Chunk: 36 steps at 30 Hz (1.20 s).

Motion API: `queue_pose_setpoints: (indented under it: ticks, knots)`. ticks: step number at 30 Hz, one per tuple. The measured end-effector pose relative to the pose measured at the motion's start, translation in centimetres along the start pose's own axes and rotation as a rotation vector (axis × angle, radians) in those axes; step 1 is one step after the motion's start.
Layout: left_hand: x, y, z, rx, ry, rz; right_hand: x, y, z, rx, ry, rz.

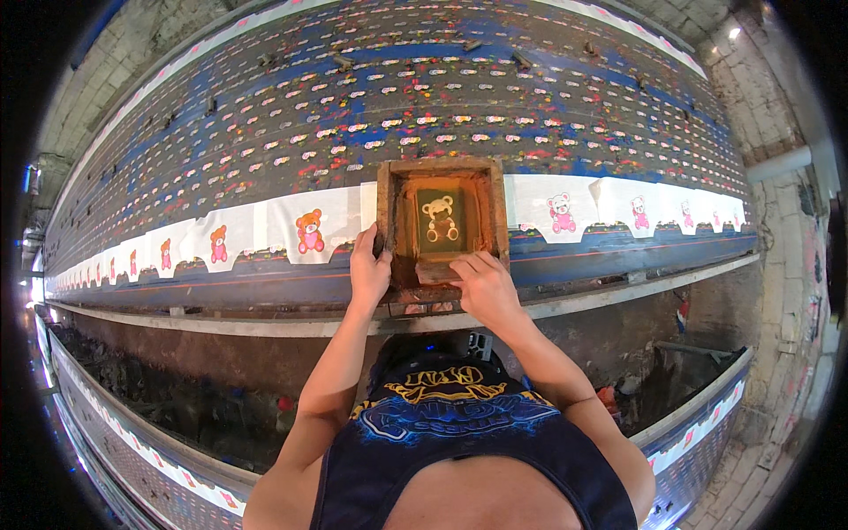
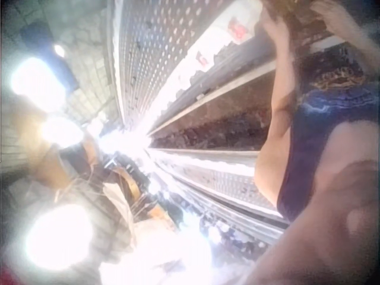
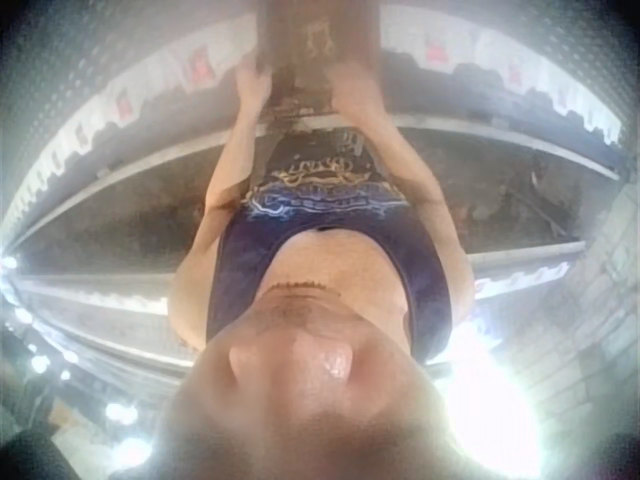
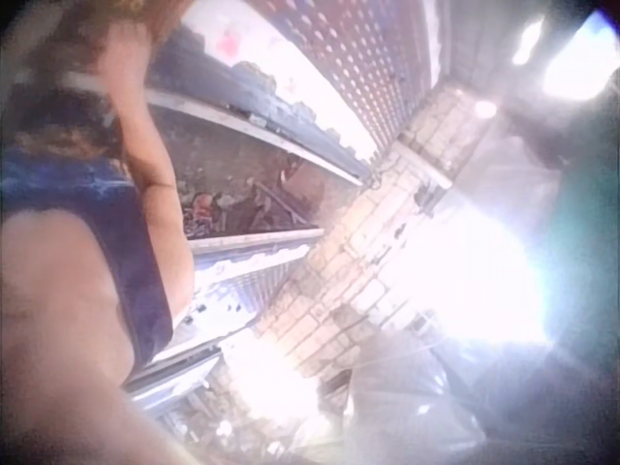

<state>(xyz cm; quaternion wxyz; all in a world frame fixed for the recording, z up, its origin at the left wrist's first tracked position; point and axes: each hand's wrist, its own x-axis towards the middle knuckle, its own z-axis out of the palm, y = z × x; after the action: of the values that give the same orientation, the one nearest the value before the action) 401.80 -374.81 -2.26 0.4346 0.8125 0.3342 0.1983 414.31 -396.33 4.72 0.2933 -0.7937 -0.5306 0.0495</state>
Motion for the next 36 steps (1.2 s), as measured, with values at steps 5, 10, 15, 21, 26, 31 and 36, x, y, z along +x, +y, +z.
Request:
queue_pose_setpoints:
  ticks: [5,10,15,21,26,31,36]
  knots:
    - [0.0,0.3,0.0,0.006,-0.009,-0.021,-0.8,0.0,0.9,-0.086,0.079,-0.122]
    - [-0.1,0.4,0.1,0.009,0.004,0.016,4.2,3.9,2.5,-0.177,0.167,-0.136]
    - [0.0,0.4,0.0,-0.003,0.014,0.015,10.9,6.4,1.3,-0.168,0.111,-0.073]
    - [0.0,0.6,-0.1,-0.028,-0.008,0.001,13.5,7.2,0.6,-0.099,0.129,-0.009]
    - [-0.1,0.3,0.1,-0.034,0.007,0.009,6.7,4.4,1.7,-0.124,0.089,-0.007]
    - [-0.2,-0.3,0.5,-0.016,0.038,0.017,-1.2,0.4,1.4,-0.135,0.028,-0.052]
    - [0.0,-0.9,0.7,-0.064,0.038,0.014,-2.9,-0.8,-1.2,0.049,0.133,0.084]
